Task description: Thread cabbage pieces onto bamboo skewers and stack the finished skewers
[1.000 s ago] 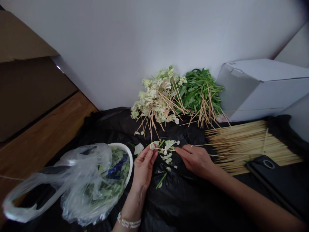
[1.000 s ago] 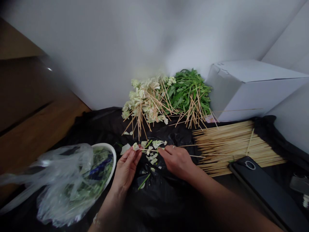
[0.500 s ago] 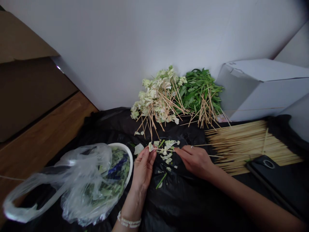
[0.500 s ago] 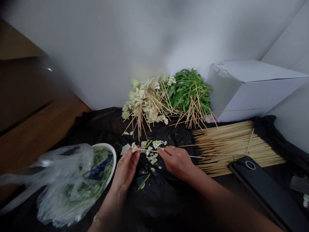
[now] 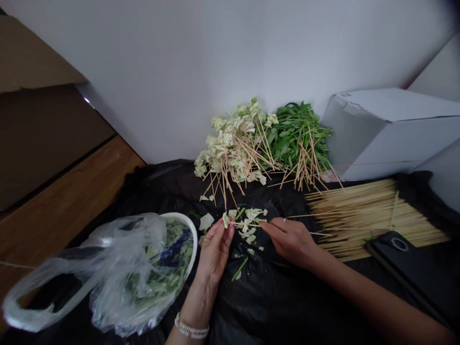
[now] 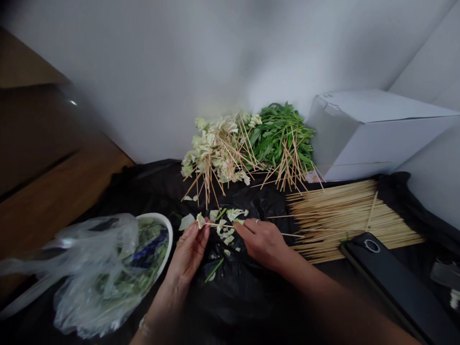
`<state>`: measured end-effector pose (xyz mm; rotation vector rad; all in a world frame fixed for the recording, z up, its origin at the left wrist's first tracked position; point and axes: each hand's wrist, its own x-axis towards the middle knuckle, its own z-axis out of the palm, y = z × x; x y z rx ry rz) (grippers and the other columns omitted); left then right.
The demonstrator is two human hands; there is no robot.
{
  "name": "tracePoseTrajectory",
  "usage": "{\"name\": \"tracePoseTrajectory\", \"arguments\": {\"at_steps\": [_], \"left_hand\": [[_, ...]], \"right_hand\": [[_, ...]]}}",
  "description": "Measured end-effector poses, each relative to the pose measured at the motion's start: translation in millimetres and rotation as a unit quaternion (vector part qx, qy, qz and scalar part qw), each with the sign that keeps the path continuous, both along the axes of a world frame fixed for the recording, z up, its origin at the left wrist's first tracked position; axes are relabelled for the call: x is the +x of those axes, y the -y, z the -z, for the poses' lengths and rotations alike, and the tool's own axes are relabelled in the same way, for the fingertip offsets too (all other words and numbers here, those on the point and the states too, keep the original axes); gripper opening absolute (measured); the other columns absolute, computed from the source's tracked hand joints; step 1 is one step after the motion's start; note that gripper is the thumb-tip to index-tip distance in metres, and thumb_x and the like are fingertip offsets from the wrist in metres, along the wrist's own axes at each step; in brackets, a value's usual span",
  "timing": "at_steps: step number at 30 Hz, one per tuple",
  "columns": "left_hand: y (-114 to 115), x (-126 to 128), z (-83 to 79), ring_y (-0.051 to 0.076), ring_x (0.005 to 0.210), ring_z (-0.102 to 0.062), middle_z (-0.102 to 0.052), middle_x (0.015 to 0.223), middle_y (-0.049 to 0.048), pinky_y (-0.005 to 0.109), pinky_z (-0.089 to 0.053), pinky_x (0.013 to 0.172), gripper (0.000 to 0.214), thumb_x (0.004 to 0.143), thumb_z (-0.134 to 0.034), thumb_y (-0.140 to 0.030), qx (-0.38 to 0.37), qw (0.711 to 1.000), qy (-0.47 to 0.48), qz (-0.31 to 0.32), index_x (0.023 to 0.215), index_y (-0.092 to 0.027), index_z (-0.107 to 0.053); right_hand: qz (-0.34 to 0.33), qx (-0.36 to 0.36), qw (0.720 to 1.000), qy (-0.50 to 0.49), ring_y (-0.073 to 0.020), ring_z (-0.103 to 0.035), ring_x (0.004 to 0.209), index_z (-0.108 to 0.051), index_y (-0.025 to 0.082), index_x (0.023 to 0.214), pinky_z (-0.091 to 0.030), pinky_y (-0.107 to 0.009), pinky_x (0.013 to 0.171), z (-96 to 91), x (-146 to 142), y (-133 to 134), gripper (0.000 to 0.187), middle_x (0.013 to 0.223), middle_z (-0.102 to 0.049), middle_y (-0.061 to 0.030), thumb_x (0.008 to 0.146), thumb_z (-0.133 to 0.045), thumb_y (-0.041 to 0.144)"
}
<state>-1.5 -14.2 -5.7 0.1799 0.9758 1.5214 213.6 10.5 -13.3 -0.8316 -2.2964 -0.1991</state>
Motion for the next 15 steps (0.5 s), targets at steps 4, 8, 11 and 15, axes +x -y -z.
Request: {"name": "tracePoseTrajectory", "arguments": {"at_steps": [4,8,11,15], "left_hand": [[0.2,-0.4,2.5,0.015,0.083,-0.075,-0.078,0.09,0.0093,0.019,-0.06,0.076,0.016,0.084,-0.062,-0.001,0.0,1.0,0.01,0.007,0.082,-0.011,-0.075],[0.3,-0.8,5.0,0.018,0.088,-0.074,-0.078,0.092,0.0095,0.022,-0.061,0.079,0.009,0.08,-0.07,-0.006,0.024,0.999,0.007,0.025,0.084,-0.011,-0.076],[0.3,-2.0,5.3,0.018,0.091,-0.074,-0.078,0.094,0.0092,0.023,-0.06,0.082,0.013,0.072,-0.08,-0.012,0.039,0.998,0.007,0.044,0.084,-0.012,-0.077],[1.8,-1.9,3.6,0.018,0.092,-0.073,-0.078,0.093,0.0081,0.022,-0.059,0.084,0.029,0.059,-0.09,-0.02,0.041,0.998,-0.006,0.056,0.085,-0.013,-0.078]], "right_hand": [[-0.002,-0.012,1.0,-0.003,-0.014,-0.055,0.063,-0.066,0.012,0.105,-0.041,-0.026,0.058,-0.5,-1.3,1.5,0.026,0.071,-0.06,-0.0014,0.09,-0.046,0.008],[-0.003,-0.043,0.999,-0.005,-0.0139,-0.056,0.063,-0.066,0.014,0.102,-0.041,-0.026,0.058,0.7,-2.4,2.8,0.025,0.073,-0.062,-0.0016,0.089,-0.044,0.008],[-0.009,-0.061,0.998,-0.006,-0.0136,-0.059,0.067,-0.065,0.014,0.1,-0.041,-0.025,0.061,2.6,-2.5,2.8,0.027,0.078,-0.065,-0.003,0.089,-0.041,0.006],[-0.01,-0.063,0.998,-0.004,-0.0131,-0.058,0.066,-0.064,0.015,0.1,-0.041,-0.025,0.06,3.4,-2.8,3.0,0.027,0.075,-0.064,-0.0021,0.091,-0.04,0.008]]}}
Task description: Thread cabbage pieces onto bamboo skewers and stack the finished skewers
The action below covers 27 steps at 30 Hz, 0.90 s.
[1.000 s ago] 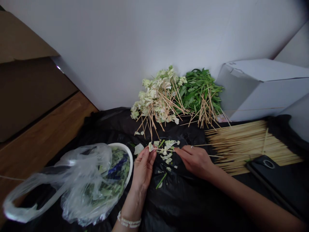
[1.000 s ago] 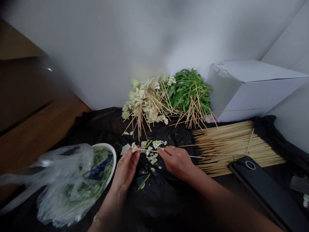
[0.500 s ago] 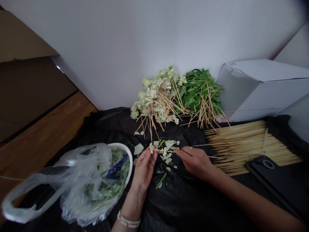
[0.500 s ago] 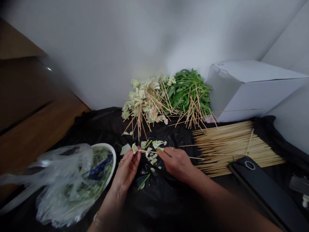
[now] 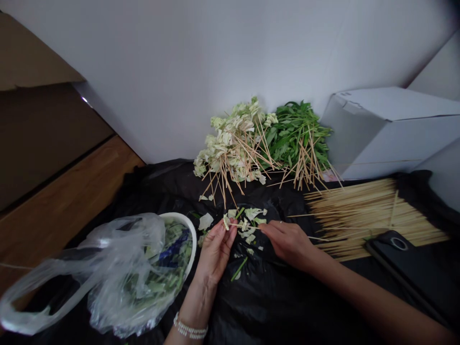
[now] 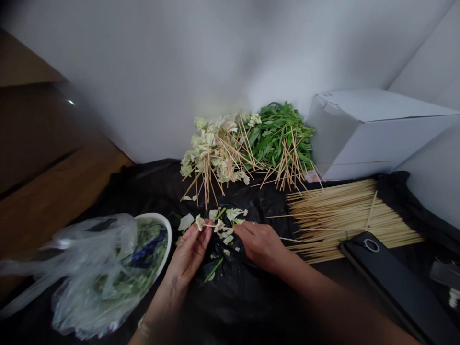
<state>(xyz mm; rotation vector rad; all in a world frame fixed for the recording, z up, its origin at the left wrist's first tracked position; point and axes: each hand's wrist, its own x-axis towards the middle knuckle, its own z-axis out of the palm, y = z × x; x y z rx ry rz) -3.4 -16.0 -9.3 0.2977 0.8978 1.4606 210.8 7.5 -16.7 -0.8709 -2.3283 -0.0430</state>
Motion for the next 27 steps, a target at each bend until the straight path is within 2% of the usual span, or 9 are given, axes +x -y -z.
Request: {"name": "tracePoseTrajectory", "arguments": {"at_steps": [8,11,14,16,17,21,23,25,27], "left_hand": [[11,21,2.7,0.014,0.084,-0.071,-0.075,0.099,0.0034,0.024,-0.059,0.08,0.023,0.055,-0.091,-0.022,-0.013,0.996,-0.063,0.06,0.069,-0.014,-0.075],[7,14,1.9,0.018,0.092,-0.071,-0.075,0.103,0.006,0.031,-0.056,0.089,0.025,0.064,-0.086,-0.031,0.024,0.993,-0.108,0.048,0.081,-0.016,-0.077],[2,-1,2.4,0.022,0.102,-0.068,-0.075,0.103,0.0082,0.039,-0.052,0.097,0.028,0.078,-0.073,-0.04,0.056,0.969,-0.239,-0.011,0.093,-0.017,-0.075],[1,-8,5.4,0.023,0.099,-0.068,-0.074,0.102,0.0087,0.042,-0.052,0.095,0.024,0.084,-0.066,-0.037,0.068,0.917,-0.393,-0.028,0.096,-0.017,-0.074],[1,-9,7.6,0.024,0.098,-0.067,-0.074,0.102,0.0092,0.043,-0.052,0.094,0.022,0.086,-0.064,-0.034,0.082,0.875,-0.476,-0.02,0.098,-0.018,-0.073],[3,-7,17.6,0.029,0.109,-0.059,-0.069,0.115,0.0122,0.051,-0.045,0.099,0.029,0.087,-0.055,-0.018,0.16,0.663,-0.731,-0.001,0.113,-0.018,-0.069],[4,-5,21.9,0.032,0.117,-0.054,-0.066,0.123,0.0137,0.053,-0.042,0.102,0.035,0.088,-0.051,-0.014,0.164,0.583,-0.796,-0.017,0.12,-0.016,-0.066],[5,-5,25.0,0.034,0.122,-0.05,-0.065,0.126,0.0149,0.055,-0.04,0.102,0.039,0.089,-0.05,-0.013,0.153,0.537,-0.829,-0.02,0.125,-0.016,-0.063],[5,-8,26.3,0.036,0.123,-0.049,-0.066,0.122,0.0155,0.056,-0.039,0.102,0.04,0.088,-0.051,-0.013,0.149,0.519,-0.841,-0.014,0.126,-0.016,-0.062]], "right_hand": [[-0.038,0.061,0.997,0.002,-0.0146,-0.057,0.065,-0.062,0.012,0.109,-0.042,-0.027,0.057,-2.1,-7,5,0.027,0.074,-0.063,-0.0029,0.094,-0.039,0.012],[-0.013,0.059,0.998,0.0,-0.015,-0.06,0.067,-0.062,0.012,0.108,-0.044,-0.027,0.059,-0.7,-3,0,0.026,0.078,-0.066,-0.0044,0.094,-0.041,0.011],[0.03,0.041,0.998,-0.029,-0.0139,-0.062,0.07,-0.063,0.013,0.106,-0.046,-0.024,0.064,1.1,4,-7,0.024,0.08,-0.068,-0.0046,0.093,-0.043,0.01],[0.05,0.032,0.997,-0.043,-0.0135,-0.064,0.072,-0.063,0.014,0.104,-0.047,-0.023,0.067,1.9,7,-11,0.023,0.081,-0.069,-0.0049,0.093,-0.044,0.009],[0.056,0.031,0.997,-0.045,-0.0135,-0.064,0.073,-0.064,0.014,0.104,-0.047,-0.023,0.068,2.1,7,-13,0.023,0.081,-0.069,-0.0051,0.093,-0.044,0.009],[0.056,0.029,0.997,-0.04,-0.0137,-0.065,0.074,-0.064,0.014,0.104,-0.048,-0.023,0.069,3.1,7,-13,0.023,0.083,-0.07,-0.0055,0.092,-0.045,0.009],[0.047,0.025,0.998,-0.035,-0.0136,-0.064,0.072,-0.064,0.014,0.105,-0.047,-0.023,0.067,3.6,6,-11,0.023,0.083,-0.07,-0.0052,0.093,-0.045,0.01],[0.04,0.02,0.999,-0.03,-0.0135,-0.064,0.071,-0.064,0.014,0.106,-0.047,-0.023,0.066,3.8,6,-10,0.024,0.082,-0.069,-0.005,0.093,-0.045,0.011],[0.037,0.016,0.999,-0.029,-0.0137,-0.064,0.072,-0.065,0.014,0.106,-0.047,-0.023,0.067,3.8,6,-10,0.024,0.082,-0.069,-0.0054,0.092,-0.046,0.01]]}}
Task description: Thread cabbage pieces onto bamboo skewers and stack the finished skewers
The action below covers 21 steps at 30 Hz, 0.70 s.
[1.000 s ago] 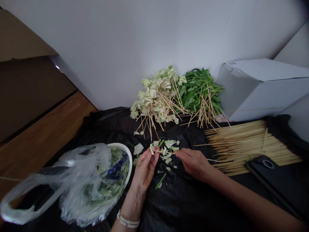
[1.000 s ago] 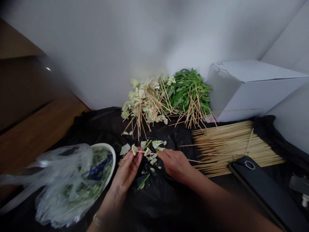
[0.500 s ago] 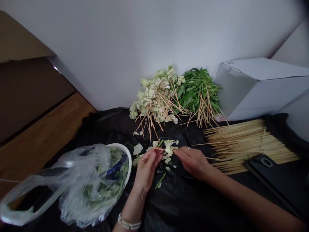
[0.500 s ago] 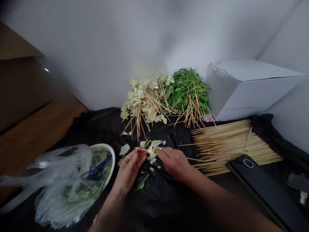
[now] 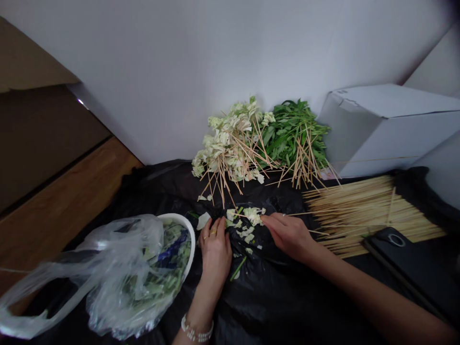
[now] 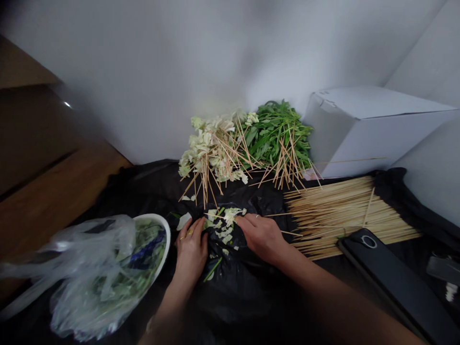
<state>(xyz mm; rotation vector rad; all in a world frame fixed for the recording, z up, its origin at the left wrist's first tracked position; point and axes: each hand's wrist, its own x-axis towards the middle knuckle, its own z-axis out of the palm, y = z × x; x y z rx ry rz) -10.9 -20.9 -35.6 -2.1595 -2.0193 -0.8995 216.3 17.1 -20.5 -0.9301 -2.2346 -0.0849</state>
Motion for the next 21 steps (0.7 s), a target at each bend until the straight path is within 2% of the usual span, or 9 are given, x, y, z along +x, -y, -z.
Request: {"name": "tracePoseTrajectory", "arguments": {"at_steps": [6,10,12,15,19,21], "left_hand": [[-1,-4,-6.0,0.032,0.105,-0.055,-0.067,0.099,0.0115,0.05,-0.042,0.096,0.034,0.087,-0.052,-0.014,0.028,0.999,0.006,0.014,0.116,-0.021,-0.068],[0,-2,-10.3,0.032,0.095,-0.054,-0.065,0.093,0.0124,0.046,-0.044,0.087,0.03,0.087,-0.056,-0.018,0.0,0.999,-0.038,-0.008,0.114,-0.019,-0.069],[1,0,-12.3,0.033,0.095,-0.053,-0.064,0.093,0.0131,0.046,-0.044,0.084,0.03,0.087,-0.058,-0.022,-0.014,0.998,-0.06,-0.023,0.114,-0.018,-0.069],[2,2,-14.7,0.033,0.095,-0.053,-0.065,0.095,0.0125,0.046,-0.044,0.083,0.022,0.086,-0.06,-0.022,-0.027,0.997,-0.066,-0.026,0.105,-0.02,-0.071],[2,1,-13.6,0.033,0.111,-0.053,-0.069,0.105,0.0107,0.05,-0.038,0.096,0.013,0.086,-0.058,-0.015,-0.005,0.999,-0.036,0.006,0.091,-0.02,-0.069],[2,-1,-11.6,0.034,0.115,-0.053,-0.071,0.104,0.0096,0.051,-0.035,0.099,0.016,0.085,-0.058,-0.013,-0.004,1.0,-0.026,0.016,0.094,-0.021,-0.068]], "right_hand": [[-0.002,-0.014,1.0,0.007,-0.0143,-0.065,0.074,-0.066,0.014,0.107,-0.049,-0.024,0.069,0.2,0,0,0.026,0.084,-0.07,-0.006,0.091,-0.046,0.01],[-0.002,-0.01,1.0,0.007,-0.0142,-0.064,0.074,-0.066,0.014,0.105,-0.048,-0.024,0.069,0.9,-1,1,0.024,0.084,-0.07,-0.0061,0.092,-0.046,0.011],[-0.001,-0.012,1.0,0.008,-0.0139,-0.064,0.074,-0.065,0.014,0.106,-0.048,-0.024,0.069,1.0,-1,1,0.024,0.084,-0.07,-0.0058,0.092,-0.045,0.011],[-0.001,-0.012,1.0,0.008,-0.0138,-0.064,0.073,-0.065,0.014,0.106,-0.047,-0.023,0.069,1.3,-1,1,0.024,0.084,-0.07,-0.0052,0.093,-0.045,0.012],[0.002,-0.01,1.0,0.02,-0.0134,-0.063,0.074,-0.065,0.015,0.106,-0.046,-0.022,0.069,2.4,-1,0,0.024,0.083,-0.069,-0.0049,0.093,-0.045,0.011],[0.005,-0.015,1.0,0.025,-0.0133,-0.063,0.074,-0.065,0.015,0.106,-0.045,-0.022,0.07,3.1,0,0,0.024,0.083,-0.069,-0.0049,0.092,-0.046,0.01]]}}
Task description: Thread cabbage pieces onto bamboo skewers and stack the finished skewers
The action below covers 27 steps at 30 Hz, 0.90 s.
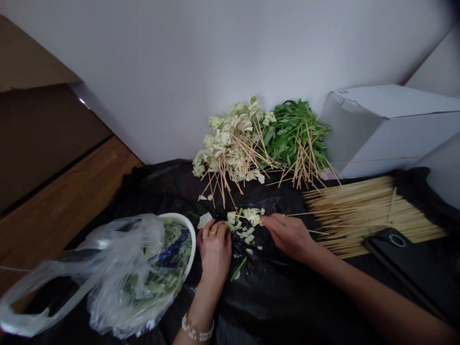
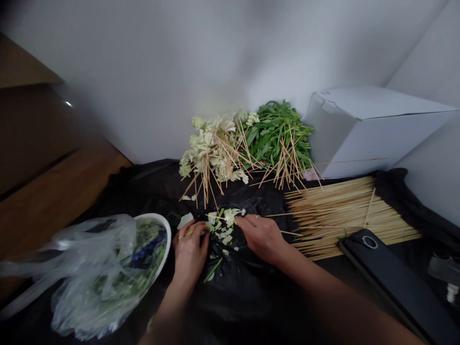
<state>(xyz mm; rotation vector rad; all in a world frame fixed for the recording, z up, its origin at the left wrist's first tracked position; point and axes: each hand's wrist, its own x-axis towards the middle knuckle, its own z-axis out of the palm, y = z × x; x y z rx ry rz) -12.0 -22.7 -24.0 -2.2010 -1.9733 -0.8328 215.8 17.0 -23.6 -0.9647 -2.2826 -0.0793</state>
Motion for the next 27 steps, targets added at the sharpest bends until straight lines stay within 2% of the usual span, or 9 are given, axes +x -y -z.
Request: {"name": "tracePoseTrajectory", "arguments": {"at_steps": [6,10,13,18,23,25,27], "left_hand": [[-1,-2,2.7,0.032,0.1,-0.056,-0.067,0.099,0.0125,0.047,-0.041,0.092,0.03,0.087,-0.055,-0.016,0.009,1.0,-0.013,-0.019,0.115,-0.018,-0.066],[-1,-1,2.0,0.032,0.097,-0.055,-0.065,0.096,0.0111,0.047,-0.042,0.09,0.03,0.086,-0.059,-0.017,0.002,0.999,-0.017,-0.029,0.114,-0.021,-0.069],[-2,-3,2.2,0.032,0.1,-0.054,-0.066,0.099,0.0109,0.048,-0.043,0.091,0.021,0.085,-0.061,-0.018,0.005,1.0,0.001,-0.023,0.102,-0.022,-0.072],[-6,-4,-0.6,0.03,0.106,-0.055,-0.069,0.101,0.0094,0.048,-0.041,0.098,0.016,0.089,-0.057,-0.017,0.054,0.997,0.059,0.014,0.091,-0.021,-0.072],[-4,-1,-9.2,0.029,0.111,-0.055,-0.068,0.111,0.0101,0.047,-0.04,0.101,0.013,0.087,-0.061,-0.02,0.111,0.985,0.135,0.0,0.091,-0.022,-0.073],[-2,0,-10.7,0.027,0.103,-0.059,-0.069,0.104,0.0085,0.043,-0.043,0.096,0.012,0.087,-0.061,-0.023,0.095,0.976,0.197,-0.012,0.091,-0.022,-0.072],[-2,1,-10.4,0.023,0.091,-0.062,-0.07,0.094,0.0063,0.036,-0.047,0.086,0.013,0.088,-0.06,-0.027,0.053,0.955,0.291,-0.029,0.093,-0.022,-0.071]], "right_hand": [[0.0,-0.009,1.0,-0.001,-0.0135,-0.063,0.073,-0.065,0.015,0.106,-0.045,-0.023,0.068,0.9,0,0,0.025,0.082,-0.068,-0.0044,0.091,-0.045,0.01],[-0.001,-0.012,1.0,0.0,-0.0137,-0.063,0.074,-0.066,0.015,0.106,-0.046,-0.023,0.068,1.7,0,-1,0.025,0.083,-0.069,-0.0046,0.091,-0.046,0.011],[-0.002,-0.01,1.0,0.0,-0.0138,-0.063,0.076,-0.066,0.015,0.106,-0.046,-0.023,0.069,2.9,-1,-1,0.026,0.085,-0.069,-0.0053,0.09,-0.046,0.01],[-0.001,-0.005,1.0,-0.002,-0.0135,-0.063,0.073,-0.065,0.014,0.106,-0.046,-0.023,0.068,3.3,0,0,0.025,0.083,-0.069,-0.005,0.091,-0.046,0.01],[0.006,0.004,1.0,0.006,-0.0132,-0.062,0.072,-0.066,0.016,0.105,-0.044,-0.023,0.067,3.7,0,-1,0.025,0.082,-0.069,-0.0046,0.091,-0.046,0.01],[0.007,0.001,1.0,0.006,-0.0134,-0.062,0.073,-0.066,0.016,0.106,-0.044,-0.023,0.067,4.6,0,-1,0.025,0.083,-0.068,-0.0047,0.09,-0.046,0.011],[0.006,-0.002,1.0,0.005,-0.0138,-0.062,0.073,-0.066,0.016,0.106,-0.044,-0.024,0.066,5.3,0,-2,0.025,0.083,-0.068,-0.0048,0.09,-0.047,0.012]]}}
